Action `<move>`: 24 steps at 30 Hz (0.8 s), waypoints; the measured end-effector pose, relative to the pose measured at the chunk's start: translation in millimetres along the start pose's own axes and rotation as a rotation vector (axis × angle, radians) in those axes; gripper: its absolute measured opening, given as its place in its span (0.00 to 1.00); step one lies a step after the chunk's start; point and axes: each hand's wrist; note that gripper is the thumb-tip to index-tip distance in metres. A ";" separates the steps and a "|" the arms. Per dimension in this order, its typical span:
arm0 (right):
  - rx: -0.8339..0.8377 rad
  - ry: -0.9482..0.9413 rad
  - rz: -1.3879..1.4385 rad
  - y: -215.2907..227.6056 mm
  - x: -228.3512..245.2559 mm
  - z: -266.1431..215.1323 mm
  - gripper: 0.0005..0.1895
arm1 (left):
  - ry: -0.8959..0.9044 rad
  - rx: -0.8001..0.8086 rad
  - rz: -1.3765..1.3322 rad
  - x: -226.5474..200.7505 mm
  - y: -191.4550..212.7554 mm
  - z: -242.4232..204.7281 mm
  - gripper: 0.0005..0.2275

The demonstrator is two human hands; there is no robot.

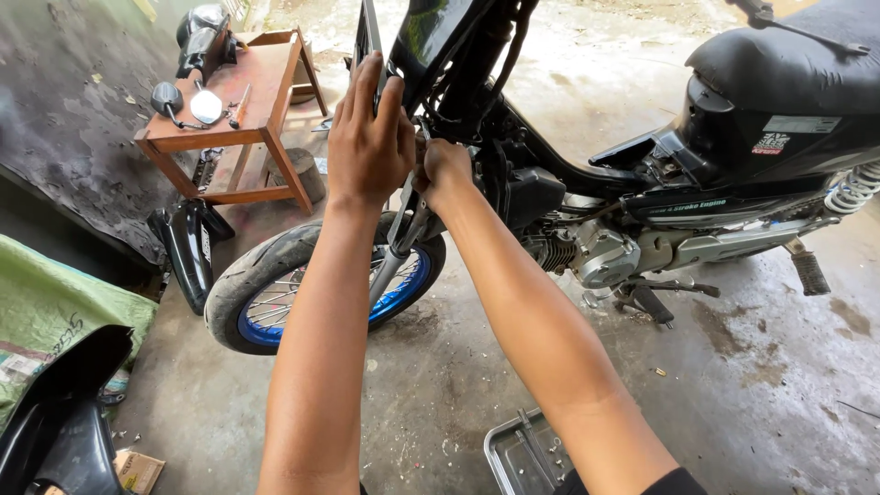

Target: Repairing the front assembly of a motorcycle using a wrench and manual adjustment

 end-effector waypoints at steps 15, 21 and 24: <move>0.346 -0.188 -0.260 14.5 22.2 10.3 0.23 | 0.016 0.019 0.017 0.3 6.5 2.6 0.19; 0.417 -0.204 -0.230 20.6 23.1 8.3 0.17 | 0.005 0.013 0.063 2.0 2.3 -0.5 0.18; 0.448 -0.175 -0.270 21.6 29.4 -0.2 0.20 | 0.007 0.024 0.060 1.7 3.5 1.7 0.18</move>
Point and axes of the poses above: each hand's wrist, its own z-axis towards the middle knuckle, its own y-axis out of the back of the hand, x = y × z, and after that the axes turned 8 degrees about -x, right-handed
